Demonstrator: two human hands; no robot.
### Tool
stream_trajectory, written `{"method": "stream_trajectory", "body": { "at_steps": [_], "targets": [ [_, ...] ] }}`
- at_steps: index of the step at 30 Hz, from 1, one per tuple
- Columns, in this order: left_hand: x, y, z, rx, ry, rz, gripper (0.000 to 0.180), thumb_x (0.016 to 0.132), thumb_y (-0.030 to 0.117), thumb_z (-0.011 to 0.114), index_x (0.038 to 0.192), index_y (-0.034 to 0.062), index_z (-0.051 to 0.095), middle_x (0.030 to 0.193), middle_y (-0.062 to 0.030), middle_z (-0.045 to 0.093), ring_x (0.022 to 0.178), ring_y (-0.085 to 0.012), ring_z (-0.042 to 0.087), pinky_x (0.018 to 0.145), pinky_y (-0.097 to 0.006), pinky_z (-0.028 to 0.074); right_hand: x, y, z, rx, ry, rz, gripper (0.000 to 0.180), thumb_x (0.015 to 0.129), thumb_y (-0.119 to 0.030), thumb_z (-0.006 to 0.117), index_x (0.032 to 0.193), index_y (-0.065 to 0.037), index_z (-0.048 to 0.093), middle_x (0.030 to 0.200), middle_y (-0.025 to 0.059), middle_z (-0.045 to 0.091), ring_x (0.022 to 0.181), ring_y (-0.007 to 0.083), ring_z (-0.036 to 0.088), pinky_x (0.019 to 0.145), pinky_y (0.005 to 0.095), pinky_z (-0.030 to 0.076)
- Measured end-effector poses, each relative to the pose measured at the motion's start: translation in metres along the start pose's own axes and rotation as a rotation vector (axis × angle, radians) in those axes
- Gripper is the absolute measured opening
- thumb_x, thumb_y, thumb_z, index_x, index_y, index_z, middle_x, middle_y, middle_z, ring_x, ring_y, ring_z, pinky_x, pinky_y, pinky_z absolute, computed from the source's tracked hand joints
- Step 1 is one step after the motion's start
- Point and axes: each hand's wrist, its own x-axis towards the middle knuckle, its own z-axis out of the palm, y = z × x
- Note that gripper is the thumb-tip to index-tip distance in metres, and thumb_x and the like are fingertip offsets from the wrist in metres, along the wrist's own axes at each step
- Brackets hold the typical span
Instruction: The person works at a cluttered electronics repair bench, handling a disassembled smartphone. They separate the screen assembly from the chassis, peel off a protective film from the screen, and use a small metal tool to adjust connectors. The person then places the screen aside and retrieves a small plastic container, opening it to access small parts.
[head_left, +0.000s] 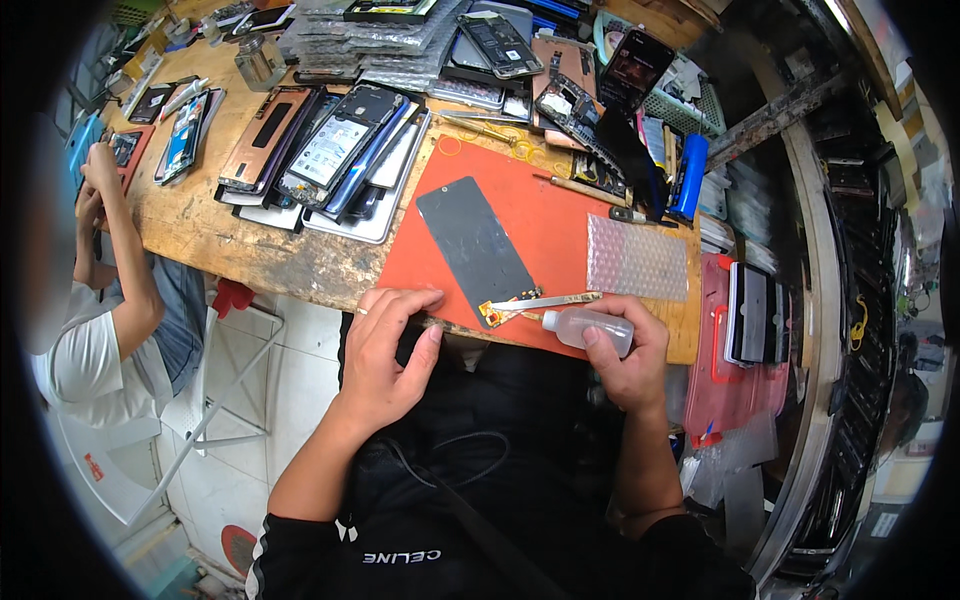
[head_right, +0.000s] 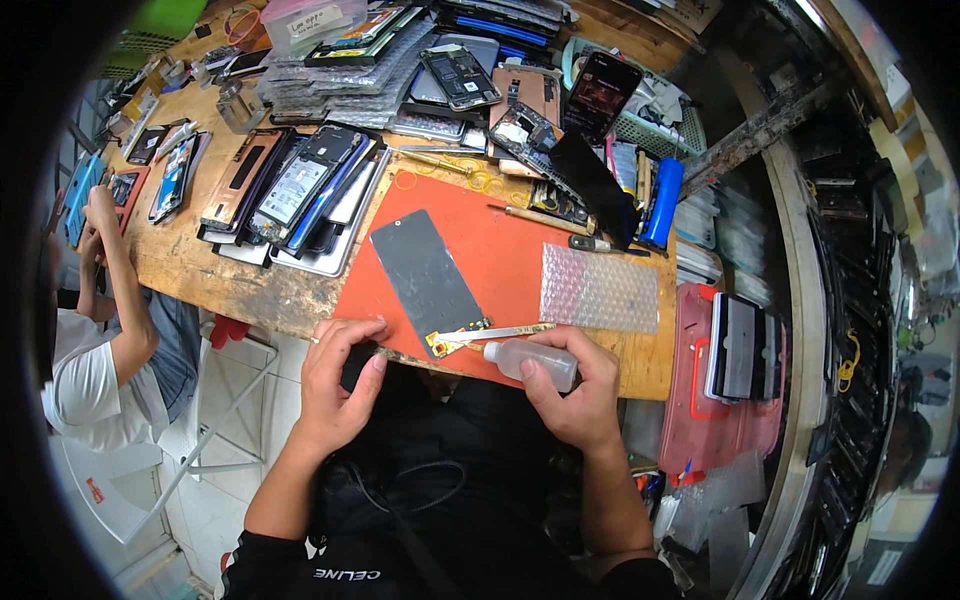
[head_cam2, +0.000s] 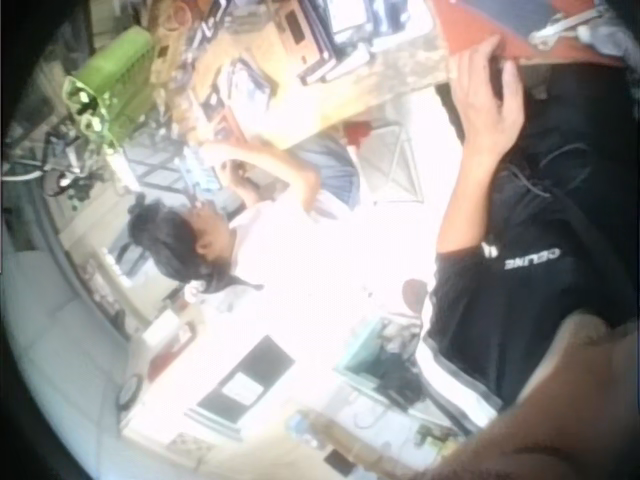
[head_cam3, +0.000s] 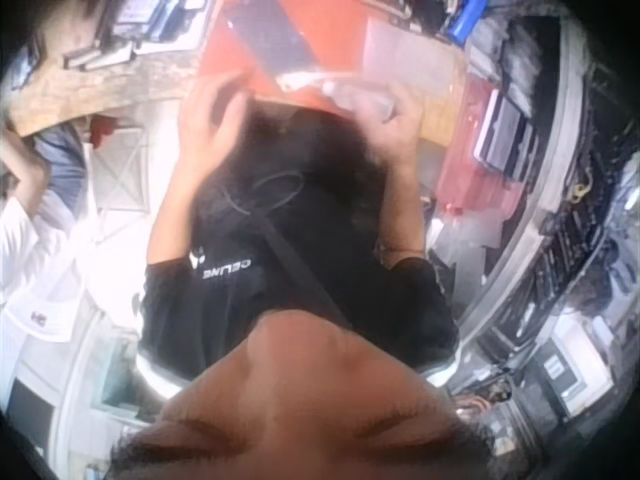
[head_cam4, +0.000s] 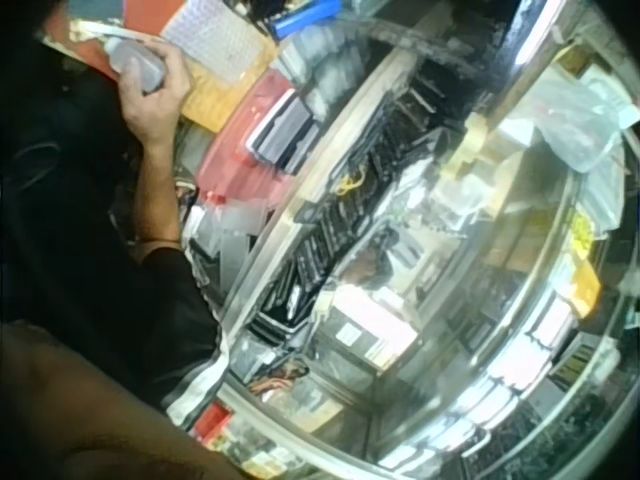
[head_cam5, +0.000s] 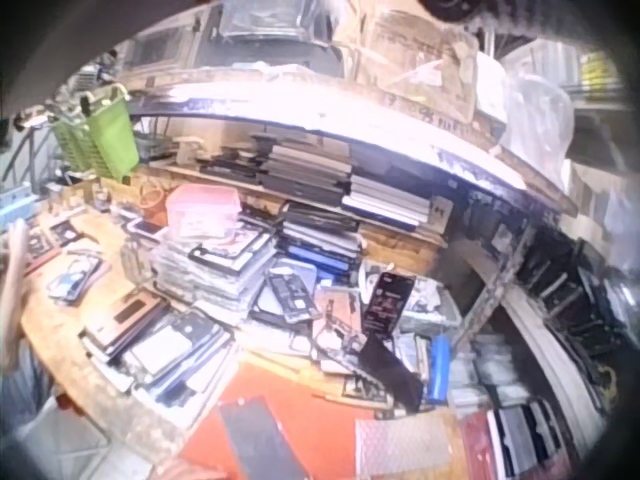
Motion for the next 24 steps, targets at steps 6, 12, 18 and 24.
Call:
{"method": "stream_trajectory", "body": {
  "at_steps": [6,12,18,24],
  "targets": [
    [-0.001,-0.002,0.001,0.015,-0.002,0.009,0.034,0.092,0.001,0.076,0.125,0.0003,0.071,0.117,-0.0156,0.076,0.106,-0.0349,0.066,0.097,-0.043,0.052,0.001,0.001,0.000,-0.018,0.004,-0.014,0.026,0.094,-0.018,0.080,0.108,0.002,0.073,0.094,0.0111,0.078,0.085,0.0170,0.074,0.077,0.0325,0.058],
    [0.000,-0.002,0.002,0.004,0.018,0.011,0.033,0.090,0.000,0.076,0.123,-0.0001,0.072,0.116,-0.0162,0.075,0.104,-0.0354,0.066,0.095,-0.044,0.052,-0.001,-0.003,0.003,-0.041,0.015,-0.089,0.026,0.091,-0.018,0.081,0.108,0.001,0.074,0.093,0.0124,0.078,0.081,0.0206,0.076,0.075,0.0335,0.059],
    [0.000,-0.003,0.002,0.012,0.058,0.011,0.029,0.089,-0.002,0.074,0.119,-0.0005,0.073,0.111,-0.0168,0.074,0.102,-0.0357,0.066,0.093,-0.043,0.052,0.005,-0.019,0.008,-0.153,-0.023,-0.212,0.027,0.085,-0.013,0.083,0.108,0.000,0.074,0.093,0.0158,0.078,0.082,0.0282,0.078,0.074,0.0364,0.060],
    [-0.005,0.005,0.001,0.000,0.012,0.010,0.018,0.089,-0.003,0.072,0.106,-0.0002,0.075,0.099,-0.0147,0.074,0.096,-0.0350,0.067,0.088,-0.042,0.052,0.001,-0.015,0.014,-0.041,0.018,-0.199,0.027,0.088,-0.014,0.083,0.109,0.000,0.074,0.096,0.0156,0.079,0.083,0.0273,0.079,0.075,0.0366,0.061]
  ]
}}
